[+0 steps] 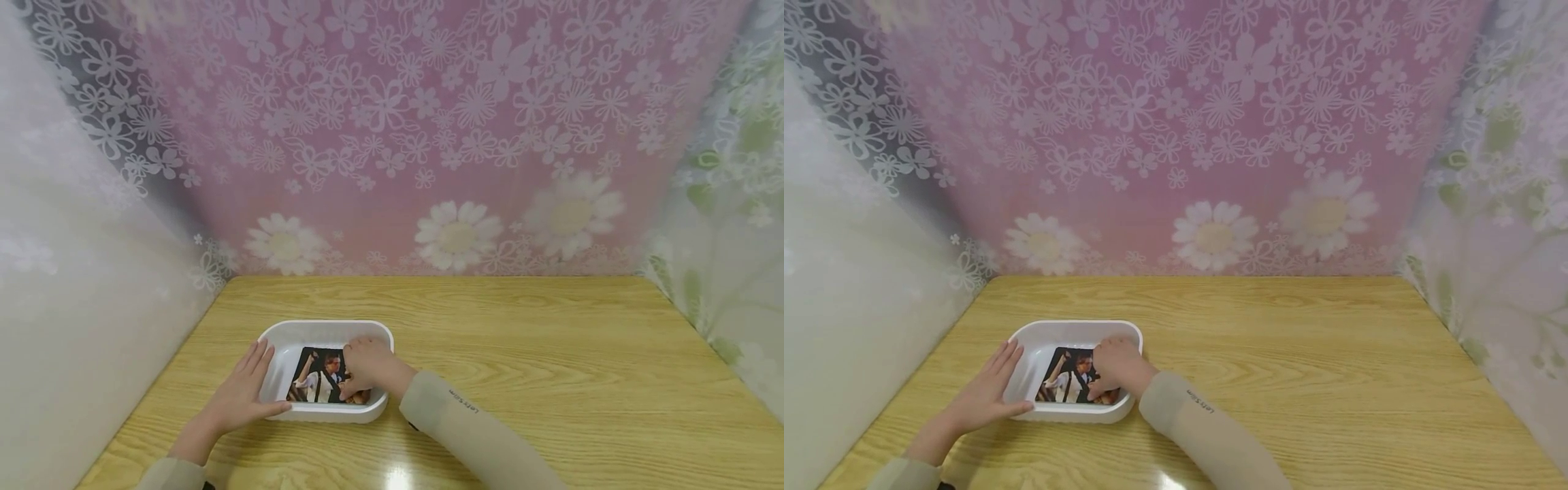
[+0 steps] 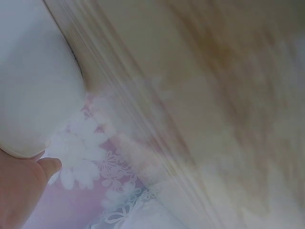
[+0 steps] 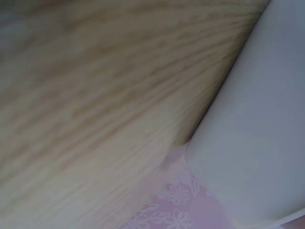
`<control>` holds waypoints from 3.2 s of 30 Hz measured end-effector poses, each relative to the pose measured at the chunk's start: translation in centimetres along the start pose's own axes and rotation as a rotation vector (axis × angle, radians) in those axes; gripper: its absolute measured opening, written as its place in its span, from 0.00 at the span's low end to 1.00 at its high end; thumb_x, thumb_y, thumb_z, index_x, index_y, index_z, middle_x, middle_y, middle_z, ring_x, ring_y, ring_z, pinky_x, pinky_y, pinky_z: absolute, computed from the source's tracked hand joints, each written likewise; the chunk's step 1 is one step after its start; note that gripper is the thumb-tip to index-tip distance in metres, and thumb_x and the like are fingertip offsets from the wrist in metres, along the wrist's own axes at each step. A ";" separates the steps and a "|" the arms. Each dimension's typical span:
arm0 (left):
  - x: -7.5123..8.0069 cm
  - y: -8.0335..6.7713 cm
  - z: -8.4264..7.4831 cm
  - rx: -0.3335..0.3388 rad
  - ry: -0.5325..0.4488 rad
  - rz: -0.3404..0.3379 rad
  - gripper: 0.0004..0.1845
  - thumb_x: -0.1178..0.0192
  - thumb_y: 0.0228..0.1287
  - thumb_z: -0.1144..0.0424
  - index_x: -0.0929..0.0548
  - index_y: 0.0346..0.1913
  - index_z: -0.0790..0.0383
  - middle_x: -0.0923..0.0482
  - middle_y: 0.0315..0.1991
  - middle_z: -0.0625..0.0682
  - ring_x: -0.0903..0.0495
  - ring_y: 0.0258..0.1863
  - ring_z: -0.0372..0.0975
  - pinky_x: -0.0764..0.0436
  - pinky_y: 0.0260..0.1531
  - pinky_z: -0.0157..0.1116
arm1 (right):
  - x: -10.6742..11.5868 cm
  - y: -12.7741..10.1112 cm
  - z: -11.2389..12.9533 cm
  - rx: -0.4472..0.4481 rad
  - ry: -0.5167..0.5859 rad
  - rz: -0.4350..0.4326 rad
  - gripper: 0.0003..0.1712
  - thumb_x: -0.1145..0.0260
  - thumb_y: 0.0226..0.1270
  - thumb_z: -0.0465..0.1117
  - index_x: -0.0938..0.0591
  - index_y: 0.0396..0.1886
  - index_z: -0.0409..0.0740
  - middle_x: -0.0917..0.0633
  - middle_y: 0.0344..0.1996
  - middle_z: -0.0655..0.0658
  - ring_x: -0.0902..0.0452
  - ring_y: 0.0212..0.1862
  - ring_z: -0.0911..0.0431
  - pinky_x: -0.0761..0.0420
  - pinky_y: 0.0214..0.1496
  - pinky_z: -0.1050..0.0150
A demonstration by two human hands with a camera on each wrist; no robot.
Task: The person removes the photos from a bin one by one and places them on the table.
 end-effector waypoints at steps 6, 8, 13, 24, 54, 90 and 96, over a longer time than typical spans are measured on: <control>0.0 -0.2 0.0 -0.016 -0.008 -0.034 0.54 0.40 0.45 0.39 0.46 0.63 0.79 0.53 0.64 0.70 0.60 0.65 0.56 0.62 0.62 0.40 | -0.1 0.2 0.0 0.004 0.001 -0.032 0.38 0.36 0.37 0.71 0.23 0.37 0.45 0.24 0.32 0.50 0.30 0.40 0.58 0.31 0.45 0.64; 0.0 -0.2 -0.1 -0.022 -0.007 -0.045 0.54 0.40 0.45 0.38 0.46 0.62 0.79 0.52 0.64 0.70 0.59 0.65 0.56 0.60 0.62 0.42 | -0.1 0.2 0.0 0.008 0.005 -0.048 0.35 0.35 0.37 0.71 0.23 0.33 0.46 0.24 0.31 0.51 0.30 0.38 0.58 0.31 0.44 0.64; 0.0 -0.1 0.0 -0.022 -0.014 -0.040 0.54 0.40 0.45 0.38 0.46 0.62 0.79 0.53 0.64 0.70 0.60 0.65 0.55 0.55 0.61 0.47 | 0.2 0.3 -0.1 0.012 0.007 -0.081 0.35 0.35 0.38 0.69 0.24 0.35 0.46 0.24 0.34 0.49 0.30 0.40 0.57 0.31 0.45 0.62; -0.2 0.0 0.3 -0.013 -0.036 -0.015 0.54 0.40 0.45 0.39 0.48 0.63 0.78 0.55 0.65 0.69 0.63 0.66 0.54 0.64 0.62 0.37 | 1.9 0.0 -1.0 -0.004 0.143 -0.234 0.33 0.28 0.40 0.58 0.25 0.42 0.43 0.27 0.37 0.47 0.31 0.42 0.55 0.31 0.48 0.63; 0.1 0.1 0.0 0.014 -0.038 0.026 0.55 0.40 0.45 0.39 0.48 0.63 0.79 0.56 0.65 0.69 0.61 0.65 0.56 0.52 0.60 0.51 | 3.1 -0.7 -2.5 -0.017 0.736 -0.359 0.09 0.40 0.59 0.33 0.20 0.39 0.41 0.20 0.30 0.46 0.29 0.24 0.63 0.29 0.27 0.70; -0.2 0.1 0.4 0.003 -0.014 0.016 0.55 0.41 0.44 0.37 0.48 0.63 0.78 0.56 0.65 0.68 0.60 0.65 0.57 0.52 0.59 0.51 | 5.2 -4.4 -7.4 -0.331 1.233 -0.494 0.06 0.38 0.58 0.34 0.20 0.36 0.39 0.19 0.27 0.46 0.24 0.31 0.55 0.25 0.32 0.63; -0.1 0.1 0.3 0.004 -0.014 0.011 0.55 0.40 0.43 0.38 0.47 0.63 0.78 0.55 0.65 0.68 0.59 0.64 0.57 0.51 0.59 0.51 | 5.3 -6.4 -9.9 -0.443 1.432 -0.497 0.07 0.39 0.57 0.30 0.24 0.36 0.35 0.20 0.27 0.44 0.25 0.29 0.56 0.25 0.29 0.63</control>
Point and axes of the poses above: each hand's wrist, its own y-axis towards the middle knuckle, its own x-axis out of the back of the hand, z = x × y, the point moved 7 cm from there along y, towards the middle knuckle
